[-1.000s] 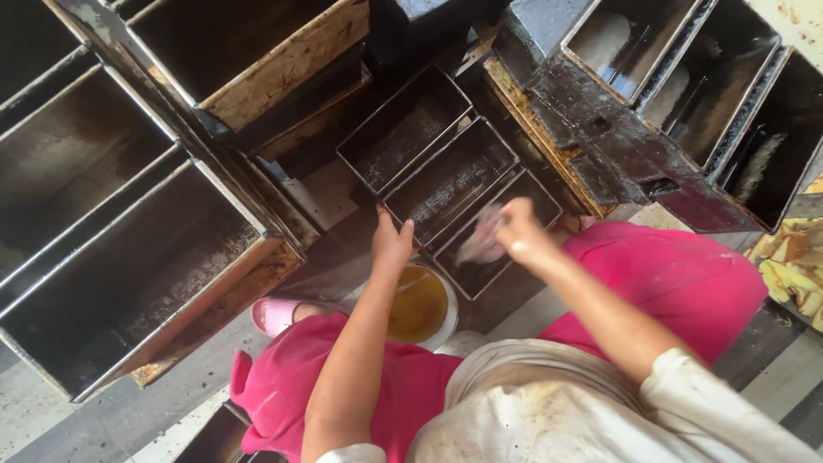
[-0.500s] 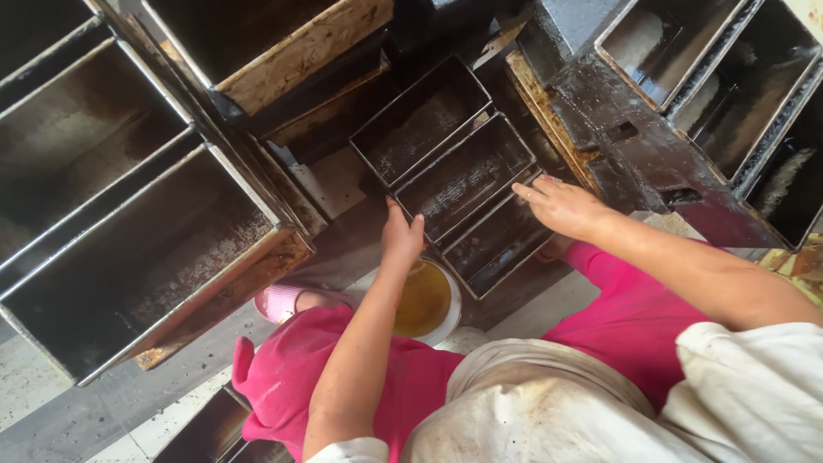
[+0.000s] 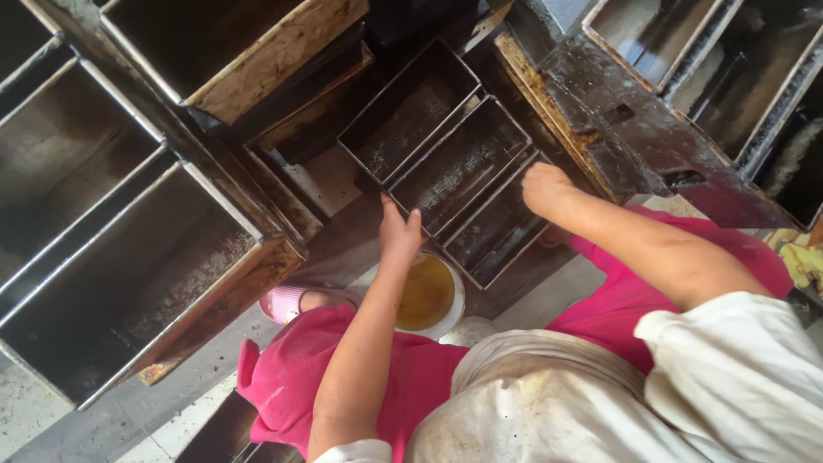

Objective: Greasing rectangular bread pans with oil using a cloth.

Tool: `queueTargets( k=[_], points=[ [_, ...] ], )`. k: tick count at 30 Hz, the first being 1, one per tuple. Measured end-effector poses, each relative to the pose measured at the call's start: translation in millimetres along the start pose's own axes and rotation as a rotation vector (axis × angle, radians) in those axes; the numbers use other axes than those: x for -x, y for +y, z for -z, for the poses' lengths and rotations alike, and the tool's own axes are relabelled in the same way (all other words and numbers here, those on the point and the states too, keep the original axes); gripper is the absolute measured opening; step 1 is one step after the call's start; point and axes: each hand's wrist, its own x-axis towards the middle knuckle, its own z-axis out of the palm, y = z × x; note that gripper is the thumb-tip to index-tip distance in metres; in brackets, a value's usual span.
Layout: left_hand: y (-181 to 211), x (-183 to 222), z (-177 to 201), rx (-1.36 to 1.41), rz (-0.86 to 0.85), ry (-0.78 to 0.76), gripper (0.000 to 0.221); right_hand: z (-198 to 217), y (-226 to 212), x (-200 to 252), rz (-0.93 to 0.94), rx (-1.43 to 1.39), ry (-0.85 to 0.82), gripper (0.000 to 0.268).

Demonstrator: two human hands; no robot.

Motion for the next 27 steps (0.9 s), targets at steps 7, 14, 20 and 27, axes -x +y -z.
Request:
queueTargets(
  k=[7, 14, 20, 27],
  points=[
    [16.9, 7.8, 3.3, -0.032, 0.017, 0.061, 0.083, 14.0, -8.2, -16.5, -0.025, -0.052, -0.363, 0.022],
    [2.1, -4.1, 6.1, -0.119, 0.005, 0.019, 0.088, 85.3, -5.7, 14.6, -0.012, 0.029, -0.523, 0.022],
    [14.5, 3.3, 6.6, -0.125, -0.038, 0.012, 0.090, 125.7, 24.8, 50.5, -0.192, -0.267, -0.342, 0.020],
    [2.3, -1.7, 3.1, -0.115, -0.062, 0.029, 0.091, 11.4, -21.6, -14.2, -0.445, -0.722, 0.013, 0.031]
  ],
)
